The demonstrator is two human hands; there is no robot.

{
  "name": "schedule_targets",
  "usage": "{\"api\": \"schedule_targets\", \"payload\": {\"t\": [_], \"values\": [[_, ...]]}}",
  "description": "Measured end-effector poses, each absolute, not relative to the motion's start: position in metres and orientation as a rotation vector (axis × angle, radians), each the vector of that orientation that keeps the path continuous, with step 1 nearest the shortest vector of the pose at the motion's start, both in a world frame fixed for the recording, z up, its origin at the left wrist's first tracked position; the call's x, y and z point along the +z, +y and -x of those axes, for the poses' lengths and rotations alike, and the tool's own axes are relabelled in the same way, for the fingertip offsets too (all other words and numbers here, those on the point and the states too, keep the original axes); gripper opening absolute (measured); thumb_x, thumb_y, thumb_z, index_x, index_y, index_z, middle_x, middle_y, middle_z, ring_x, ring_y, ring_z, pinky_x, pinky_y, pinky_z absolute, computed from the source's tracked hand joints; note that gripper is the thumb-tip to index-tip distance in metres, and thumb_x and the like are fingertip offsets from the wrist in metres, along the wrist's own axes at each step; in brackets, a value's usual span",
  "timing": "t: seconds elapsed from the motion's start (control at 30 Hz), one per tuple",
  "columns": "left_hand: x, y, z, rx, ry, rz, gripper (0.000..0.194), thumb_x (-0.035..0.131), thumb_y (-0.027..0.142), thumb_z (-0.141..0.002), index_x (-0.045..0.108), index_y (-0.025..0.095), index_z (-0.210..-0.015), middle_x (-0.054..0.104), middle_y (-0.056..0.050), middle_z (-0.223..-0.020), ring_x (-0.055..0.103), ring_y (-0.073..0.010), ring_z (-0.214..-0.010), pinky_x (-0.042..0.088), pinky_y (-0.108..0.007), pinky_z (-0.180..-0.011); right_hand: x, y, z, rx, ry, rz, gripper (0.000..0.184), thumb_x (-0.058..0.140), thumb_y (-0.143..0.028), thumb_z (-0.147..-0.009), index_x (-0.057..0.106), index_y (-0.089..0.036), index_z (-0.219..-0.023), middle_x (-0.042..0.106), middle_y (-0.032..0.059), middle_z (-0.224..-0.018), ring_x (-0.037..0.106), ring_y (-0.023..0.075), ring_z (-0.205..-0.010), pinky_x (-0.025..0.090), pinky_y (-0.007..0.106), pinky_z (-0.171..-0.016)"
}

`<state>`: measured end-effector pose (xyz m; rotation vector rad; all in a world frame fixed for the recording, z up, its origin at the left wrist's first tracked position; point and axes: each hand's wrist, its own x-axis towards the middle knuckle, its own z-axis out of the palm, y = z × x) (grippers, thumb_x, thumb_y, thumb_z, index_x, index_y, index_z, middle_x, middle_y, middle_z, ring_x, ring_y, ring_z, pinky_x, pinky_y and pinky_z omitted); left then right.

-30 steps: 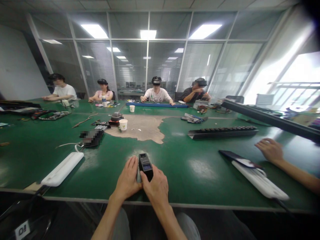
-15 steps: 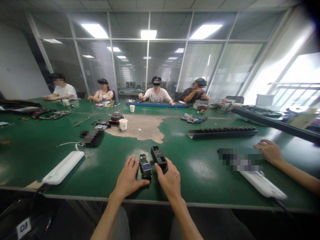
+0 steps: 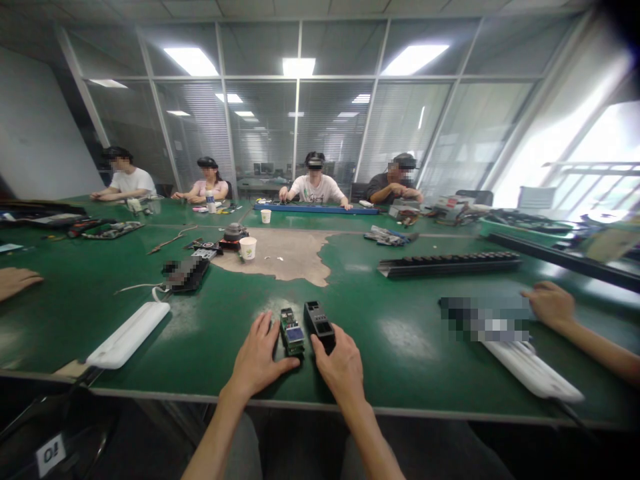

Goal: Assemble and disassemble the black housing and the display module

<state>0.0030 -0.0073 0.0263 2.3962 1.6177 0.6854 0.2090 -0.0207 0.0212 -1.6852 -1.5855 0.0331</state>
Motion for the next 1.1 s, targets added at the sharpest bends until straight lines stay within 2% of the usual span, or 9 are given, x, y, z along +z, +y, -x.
{"api": "schedule_targets", "payload": {"t": [0.17,0.33,0.4,0.6,0.83,1.0,1.1], "values": [[0.029,-0.008,-0.004,0.653,1.630,-2.397,0.101,0.055,0.080,-0.071,0.039,0.013,-0.144,0.023,-0.016,-0.157,0.015,-0.0331,-0.145,0.024,-0.048,-0.116,0.015,-0.021,-0.208,-0.012,-1.561,1.770,0.072,0.058,-0.047,-0.082,0.044,-0.002,-0.136,0.058,0.0217,-0.126,0.054,0.0314,-0.117,0.042,0.041,-0.099],[0.030,-0.009,-0.004,0.631,1.645,-2.406,0.103,0.052,0.083,-0.071,0.039,0.010,-0.143,0.024,-0.017,-0.156,0.016,-0.0323,-0.145,0.023,-0.046,-0.116,0.012,-0.022,-0.209,-0.046,-1.540,1.738,0.079,0.059,-0.052,-0.080,0.040,-0.002,-0.139,0.056,0.0218,-0.130,0.051,0.0316,-0.121,0.040,0.043,-0.102],[0.031,-0.009,-0.004,0.630,1.648,-2.402,0.103,0.052,0.082,-0.071,0.039,0.010,-0.143,0.024,-0.017,-0.156,0.016,-0.0322,-0.145,0.023,-0.046,-0.116,0.012,-0.022,-0.210,-0.043,-1.535,1.718,0.076,0.058,-0.052,-0.081,0.043,-0.003,-0.137,0.057,0.0215,-0.129,0.052,0.0306,-0.120,0.041,0.042,-0.102],[0.031,-0.010,-0.003,0.641,1.645,-2.396,0.103,0.056,0.081,-0.070,0.040,0.010,-0.143,0.025,-0.017,-0.156,0.016,-0.0325,-0.145,0.024,-0.047,-0.116,0.023,-0.023,-0.211,0.040,-1.535,1.690,0.047,0.053,-0.044,-0.086,0.059,-0.012,-0.121,0.067,0.0144,-0.111,0.061,0.0267,-0.104,0.045,0.039,-0.094],[0.027,-0.008,-0.004,0.688,1.640,-2.424,0.097,0.061,0.075,-0.071,0.042,0.010,-0.140,0.028,-0.017,-0.154,0.017,-0.0318,-0.145,0.027,-0.046,-0.116,0.058,-0.031,-0.190,0.146,-1.412,1.587,0.049,0.054,-0.049,-0.085,0.059,-0.016,-0.120,0.068,0.0119,-0.111,0.063,0.0249,-0.102,0.046,0.036,-0.092],[0.023,-0.007,-0.003,0.750,1.627,-2.433,0.087,0.066,0.064,-0.072,0.044,0.013,-0.138,0.031,-0.016,-0.154,0.020,-0.0322,-0.144,0.029,-0.050,-0.114,0.070,-0.036,-0.167,0.150,-1.524,1.559,0.042,0.056,-0.045,-0.085,0.061,-0.018,-0.117,0.068,0.0100,-0.106,0.063,0.0239,-0.100,0.045,0.035,-0.090],[0.020,-0.006,-0.002,0.769,1.607,-2.436,0.085,0.067,0.057,-0.073,0.042,0.010,-0.139,0.031,-0.017,-0.153,0.020,-0.0323,-0.144,0.029,-0.049,-0.115,0.069,-0.036,-0.157,0.109,-1.558,1.575,0.040,0.056,-0.041,-0.085,0.060,-0.017,-0.116,0.068,0.0099,-0.105,0.062,0.0238,-0.098,0.044,0.035,-0.088]]}}
